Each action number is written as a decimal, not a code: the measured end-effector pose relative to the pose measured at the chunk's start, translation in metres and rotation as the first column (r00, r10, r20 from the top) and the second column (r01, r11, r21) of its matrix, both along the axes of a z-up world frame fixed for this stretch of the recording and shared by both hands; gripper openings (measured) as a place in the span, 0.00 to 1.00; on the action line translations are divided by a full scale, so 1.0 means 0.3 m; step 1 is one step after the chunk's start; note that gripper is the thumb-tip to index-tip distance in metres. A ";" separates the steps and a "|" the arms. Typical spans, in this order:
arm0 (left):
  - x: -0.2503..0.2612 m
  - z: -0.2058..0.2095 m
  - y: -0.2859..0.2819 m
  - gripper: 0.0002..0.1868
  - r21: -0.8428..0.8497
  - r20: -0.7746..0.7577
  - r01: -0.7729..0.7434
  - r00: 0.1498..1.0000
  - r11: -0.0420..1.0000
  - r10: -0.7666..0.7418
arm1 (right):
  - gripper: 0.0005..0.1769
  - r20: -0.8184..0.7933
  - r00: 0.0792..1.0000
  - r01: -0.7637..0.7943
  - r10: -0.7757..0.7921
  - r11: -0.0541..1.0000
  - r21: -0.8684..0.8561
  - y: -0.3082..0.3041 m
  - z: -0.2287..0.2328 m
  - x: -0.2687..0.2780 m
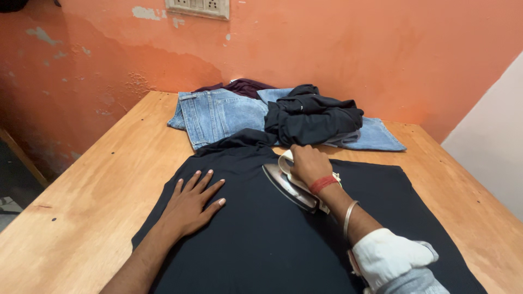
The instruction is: The person lays a black t-shirt flat on a wooden table and irons it with a handheld electric iron. The person smooths the fabric with one hand while moving the iron back and forth across the shirt's surface. Other folded clothes are visible on the table.
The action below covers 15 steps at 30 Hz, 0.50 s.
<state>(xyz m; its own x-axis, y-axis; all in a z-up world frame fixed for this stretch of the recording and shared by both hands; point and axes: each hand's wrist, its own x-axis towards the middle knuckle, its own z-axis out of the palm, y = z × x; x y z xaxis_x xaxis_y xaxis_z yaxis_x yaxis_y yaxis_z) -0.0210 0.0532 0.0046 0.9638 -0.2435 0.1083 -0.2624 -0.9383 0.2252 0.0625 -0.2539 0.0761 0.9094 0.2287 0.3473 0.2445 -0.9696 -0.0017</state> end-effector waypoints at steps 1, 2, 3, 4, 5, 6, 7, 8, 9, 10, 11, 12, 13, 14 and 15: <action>0.001 0.000 0.001 0.34 -0.003 0.001 -0.003 1.000 1.000 0.003 | 0.09 0.005 1.000 0.016 -0.016 1.000 0.000 -0.002 -0.004 0.013; -0.001 -0.001 0.002 0.34 -0.005 0.003 -0.006 1.000 1.000 0.006 | 0.10 -0.013 0.999 0.035 -0.035 0.999 0.002 -0.009 -0.006 0.022; -0.002 -0.002 0.001 0.34 -0.004 0.008 -0.005 1.000 1.000 0.005 | 0.11 -0.031 0.998 0.054 -0.053 0.999 0.003 -0.020 -0.007 0.028; -0.004 -0.002 0.001 0.34 -0.003 0.013 -0.003 1.000 1.000 0.003 | 0.11 -0.049 0.996 0.073 -0.072 0.997 0.004 -0.035 -0.010 0.030; -0.005 -0.001 0.001 0.34 -0.001 0.021 0.000 1.000 1.000 0.001 | 0.11 -0.035 0.996 0.077 -0.077 0.997 -0.002 -0.057 -0.011 0.030; -0.007 0.000 0.002 0.34 -0.003 0.023 -0.004 1.000 1.000 0.004 | 0.11 -0.020 0.997 0.081 -0.081 0.997 -0.008 -0.087 -0.011 0.027; -0.008 -0.001 0.002 0.34 -0.006 0.024 -0.006 1.000 1.000 0.006 | 0.12 -0.008 0.996 0.087 -0.087 0.996 -0.016 -0.123 -0.012 0.019; -0.009 -0.002 0.002 0.34 -0.009 0.024 -0.007 1.000 1.000 0.007 | 0.14 -0.010 0.993 0.115 -0.115 0.993 -0.001 -0.162 -0.013 0.009; -0.008 -0.002 0.002 0.34 -0.005 0.027 -0.008 1.000 1.000 0.008 | 0.17 -0.011 0.990 0.143 -0.143 0.990 0.012 -0.206 -0.011 -0.004; -0.007 -0.002 0.002 0.34 -0.001 0.029 -0.008 1.000 1.000 0.008 | 0.20 -0.012 0.985 0.171 -0.171 0.985 0.026 -0.252 -0.007 -0.017; -0.007 -0.003 0.002 0.34 0.003 0.030 -0.007 1.000 1.000 0.007 | 0.20 -0.045 0.975 0.219 -0.219 0.976 0.000 -0.304 -0.003 -0.032; -0.006 -0.005 0.003 0.34 0.006 0.035 -0.007 0.999 1.000 0.007 | 0.19 -0.076 0.961 0.266 -0.267 0.964 -0.028 -0.361 0.005 -0.048; -0.003 -0.006 0.005 0.34 0.008 0.039 -0.006 0.999 1.000 0.006 | 0.19 -0.108 0.942 0.312 -0.317 0.948 -0.057 -0.416 0.010 -0.067; -0.001 -0.008 0.007 0.34 0.011 0.042 -0.005 0.999 1.000 0.004 | 0.20 -0.109 0.933 0.336 -0.342 0.939 -0.068 -0.468 0.013 -0.092; 0.001 -0.010 0.005 0.34 0.015 0.042 -0.005 0.999 1.000 0.004 | 0.20 -0.108 0.924 0.360 -0.367 0.930 -0.080 -0.521 0.020 -0.120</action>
<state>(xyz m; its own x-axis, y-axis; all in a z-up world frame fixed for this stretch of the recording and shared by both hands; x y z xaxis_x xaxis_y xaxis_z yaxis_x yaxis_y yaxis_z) -0.0208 0.0548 0.0015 0.9597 -0.2409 0.1449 -0.2669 -0.9427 0.2003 0.0264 -0.4103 0.0821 0.9677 -0.1093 0.2273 -0.1235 -0.9911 0.0493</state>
